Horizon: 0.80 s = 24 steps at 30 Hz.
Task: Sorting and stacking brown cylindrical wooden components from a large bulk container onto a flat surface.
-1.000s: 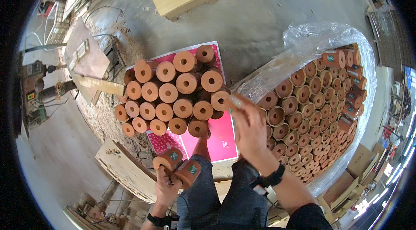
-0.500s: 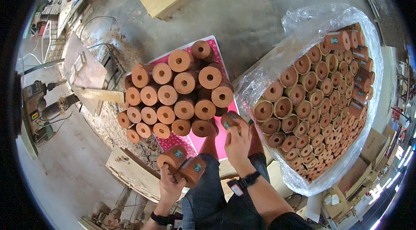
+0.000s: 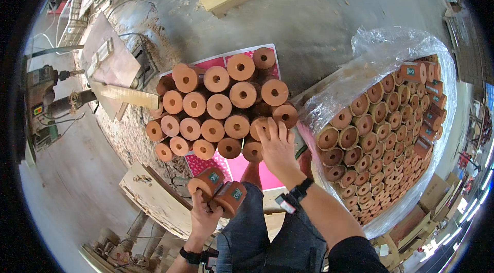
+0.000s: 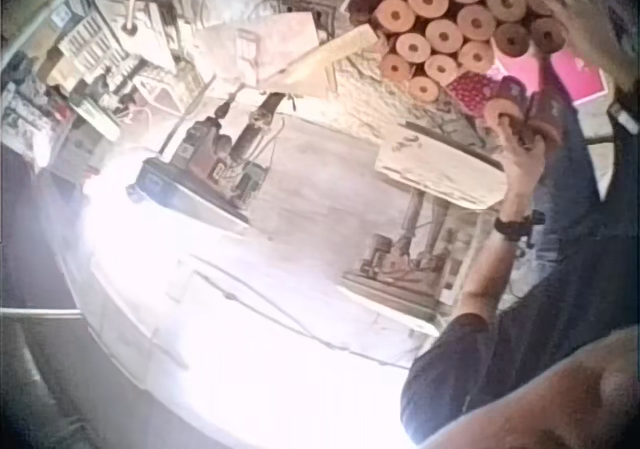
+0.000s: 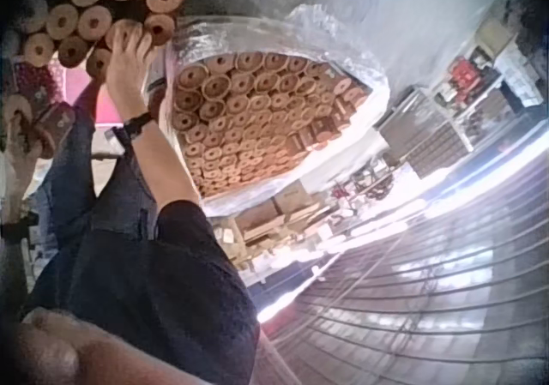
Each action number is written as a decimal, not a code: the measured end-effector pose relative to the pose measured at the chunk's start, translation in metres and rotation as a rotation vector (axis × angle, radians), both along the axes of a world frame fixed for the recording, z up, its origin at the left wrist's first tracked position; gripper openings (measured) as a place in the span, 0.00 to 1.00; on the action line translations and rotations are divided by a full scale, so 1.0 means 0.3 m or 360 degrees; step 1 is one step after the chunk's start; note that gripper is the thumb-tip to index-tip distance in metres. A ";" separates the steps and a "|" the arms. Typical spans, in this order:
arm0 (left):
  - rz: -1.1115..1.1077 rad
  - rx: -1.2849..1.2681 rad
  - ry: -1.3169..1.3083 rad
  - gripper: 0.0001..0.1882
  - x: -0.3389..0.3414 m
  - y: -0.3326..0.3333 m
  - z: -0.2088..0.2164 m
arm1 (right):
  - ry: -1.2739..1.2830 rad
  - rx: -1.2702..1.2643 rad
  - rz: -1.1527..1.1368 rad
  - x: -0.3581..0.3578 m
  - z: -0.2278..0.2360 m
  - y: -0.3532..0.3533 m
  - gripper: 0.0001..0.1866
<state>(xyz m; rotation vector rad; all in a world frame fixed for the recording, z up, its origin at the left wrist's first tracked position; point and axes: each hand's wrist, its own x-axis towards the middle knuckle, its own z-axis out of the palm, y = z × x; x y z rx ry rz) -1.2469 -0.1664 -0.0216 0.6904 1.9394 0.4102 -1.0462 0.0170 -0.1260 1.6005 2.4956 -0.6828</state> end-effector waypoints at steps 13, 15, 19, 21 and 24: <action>0.0009 -0.0106 0.0108 0.37 -0.030 0.022 0.007 | -0.0136 0.0070 0.0708 -0.002 -0.056 0.141 0.25; 0.0036 -0.0035 0.0070 0.37 -0.024 0.027 -0.005 | -0.0249 0.0158 0.0865 0.006 -0.043 0.147 0.25; -0.0193 0.0118 0.0165 0.37 -0.026 0.082 -0.032 | -0.0025 -0.0040 0.0787 0.025 -0.055 0.182 0.28; -0.0312 0.0089 0.0146 0.36 -0.037 0.183 -0.028 | 0.0025 -0.0081 0.0753 0.035 -0.043 0.194 0.32; -0.0386 0.0159 0.0226 0.36 -0.083 0.271 -0.080 | 0.0030 -0.0115 0.0694 0.019 -0.038 0.196 0.39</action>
